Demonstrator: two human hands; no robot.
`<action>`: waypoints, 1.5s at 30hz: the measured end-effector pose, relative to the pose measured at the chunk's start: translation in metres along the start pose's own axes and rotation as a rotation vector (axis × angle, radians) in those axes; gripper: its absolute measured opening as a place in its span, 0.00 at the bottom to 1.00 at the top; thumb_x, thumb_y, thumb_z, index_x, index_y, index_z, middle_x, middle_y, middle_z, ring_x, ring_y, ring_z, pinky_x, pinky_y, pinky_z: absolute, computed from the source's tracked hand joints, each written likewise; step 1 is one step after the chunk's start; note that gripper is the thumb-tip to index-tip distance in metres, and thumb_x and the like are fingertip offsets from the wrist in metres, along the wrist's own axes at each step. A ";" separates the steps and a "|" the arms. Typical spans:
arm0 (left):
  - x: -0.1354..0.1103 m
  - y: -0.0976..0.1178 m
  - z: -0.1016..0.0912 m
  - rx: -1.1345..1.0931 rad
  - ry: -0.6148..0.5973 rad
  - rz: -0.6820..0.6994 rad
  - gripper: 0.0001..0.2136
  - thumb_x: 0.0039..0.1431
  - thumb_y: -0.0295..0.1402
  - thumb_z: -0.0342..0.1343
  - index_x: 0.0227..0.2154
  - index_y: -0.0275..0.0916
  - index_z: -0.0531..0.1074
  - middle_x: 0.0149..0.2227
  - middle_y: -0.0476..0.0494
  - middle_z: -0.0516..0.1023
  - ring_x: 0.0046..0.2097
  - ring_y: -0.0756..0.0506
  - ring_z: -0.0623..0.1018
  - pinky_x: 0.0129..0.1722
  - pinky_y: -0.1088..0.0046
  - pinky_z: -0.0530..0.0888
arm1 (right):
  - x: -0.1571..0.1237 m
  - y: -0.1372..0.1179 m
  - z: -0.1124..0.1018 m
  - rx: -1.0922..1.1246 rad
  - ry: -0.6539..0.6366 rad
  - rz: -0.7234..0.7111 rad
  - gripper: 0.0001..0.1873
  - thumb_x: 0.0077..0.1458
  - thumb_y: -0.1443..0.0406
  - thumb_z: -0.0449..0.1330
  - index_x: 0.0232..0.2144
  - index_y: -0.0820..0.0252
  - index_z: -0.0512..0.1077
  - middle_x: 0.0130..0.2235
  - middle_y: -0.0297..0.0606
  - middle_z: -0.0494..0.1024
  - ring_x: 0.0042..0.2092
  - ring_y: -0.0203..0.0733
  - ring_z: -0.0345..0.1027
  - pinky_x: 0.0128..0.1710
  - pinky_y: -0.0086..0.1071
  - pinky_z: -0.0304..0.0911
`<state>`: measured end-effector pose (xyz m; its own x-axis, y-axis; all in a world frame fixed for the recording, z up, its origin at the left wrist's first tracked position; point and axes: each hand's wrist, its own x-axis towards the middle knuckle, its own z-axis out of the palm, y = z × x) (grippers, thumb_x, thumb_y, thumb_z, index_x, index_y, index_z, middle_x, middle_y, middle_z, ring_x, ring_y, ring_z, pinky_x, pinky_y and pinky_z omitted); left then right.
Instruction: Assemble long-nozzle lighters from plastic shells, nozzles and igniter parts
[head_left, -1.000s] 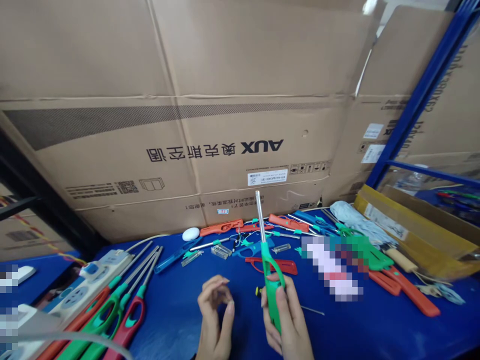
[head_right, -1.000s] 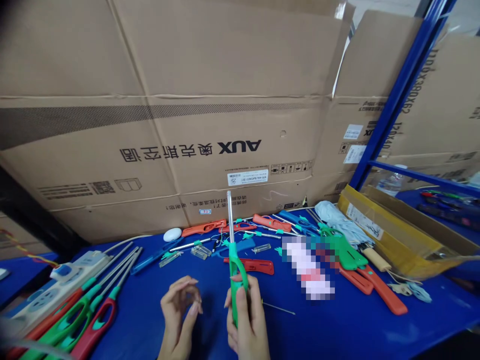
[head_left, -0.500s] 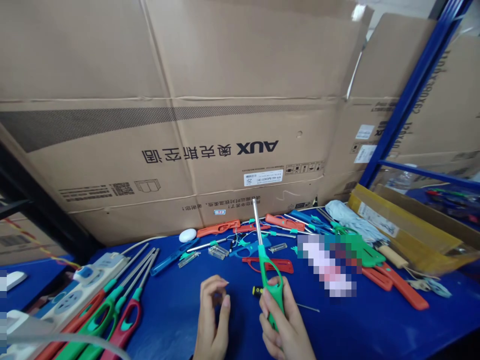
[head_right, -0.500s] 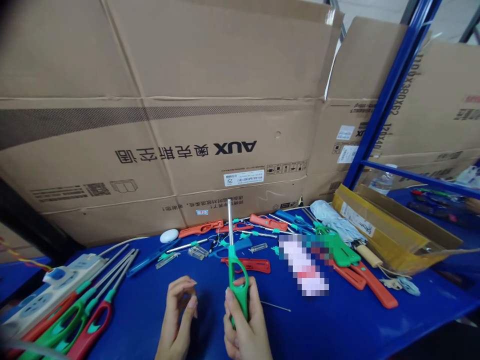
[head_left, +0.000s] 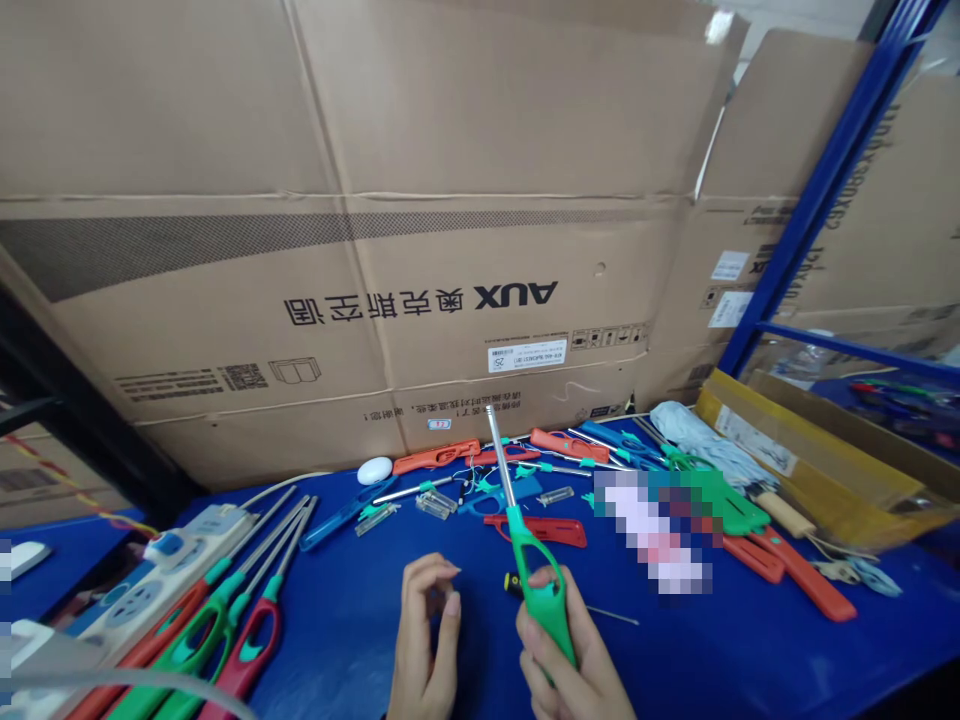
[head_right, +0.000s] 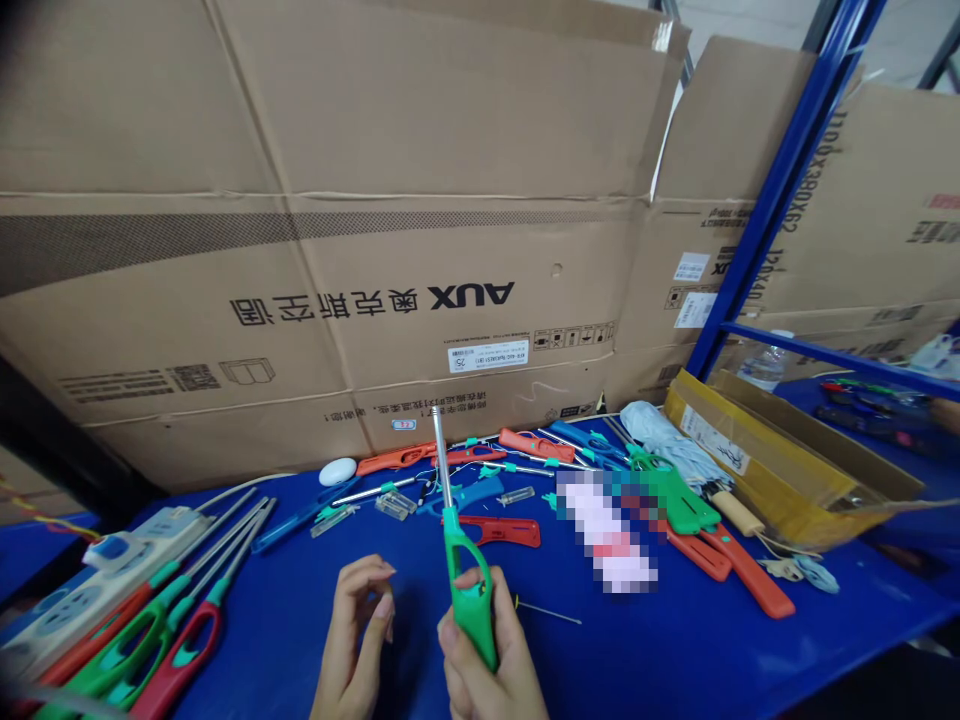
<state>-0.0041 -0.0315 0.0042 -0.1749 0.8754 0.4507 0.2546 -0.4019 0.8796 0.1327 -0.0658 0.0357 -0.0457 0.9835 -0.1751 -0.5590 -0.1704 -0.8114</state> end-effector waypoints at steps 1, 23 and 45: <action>0.000 0.000 0.000 0.001 -0.001 0.001 0.13 0.59 0.44 0.51 0.35 0.39 0.70 0.39 0.39 0.69 0.37 0.42 0.72 0.33 0.66 0.73 | 0.000 0.002 0.001 -0.008 0.012 -0.002 0.25 0.42 0.50 0.67 0.37 0.52 0.61 0.19 0.19 0.58 0.14 0.19 0.35 0.13 0.16 0.34; -0.005 -0.007 -0.002 -0.033 -0.089 -0.004 0.11 0.61 0.41 0.49 0.39 0.39 0.68 0.41 0.39 0.67 0.39 0.42 0.72 0.37 0.66 0.73 | -0.001 -0.001 0.005 0.067 0.126 0.109 0.29 0.38 0.57 0.70 0.40 0.51 0.61 0.22 0.20 0.64 0.14 0.17 0.39 0.13 0.15 0.34; 0.001 -0.011 0.003 -0.274 -0.515 -0.546 0.26 0.50 0.57 0.53 0.31 0.34 0.75 0.15 0.53 0.64 0.15 0.54 0.59 0.15 0.79 0.60 | 0.007 0.052 -0.003 -0.230 -0.207 -0.027 0.39 0.47 0.42 0.58 0.51 0.54 0.46 0.30 0.32 0.72 0.19 0.29 0.60 0.19 0.25 0.55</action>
<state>-0.0044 -0.0254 -0.0049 0.2710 0.9547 -0.1228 0.0051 0.1262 0.9920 0.1058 -0.0676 -0.0100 -0.2146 0.9752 -0.0535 -0.3615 -0.1302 -0.9232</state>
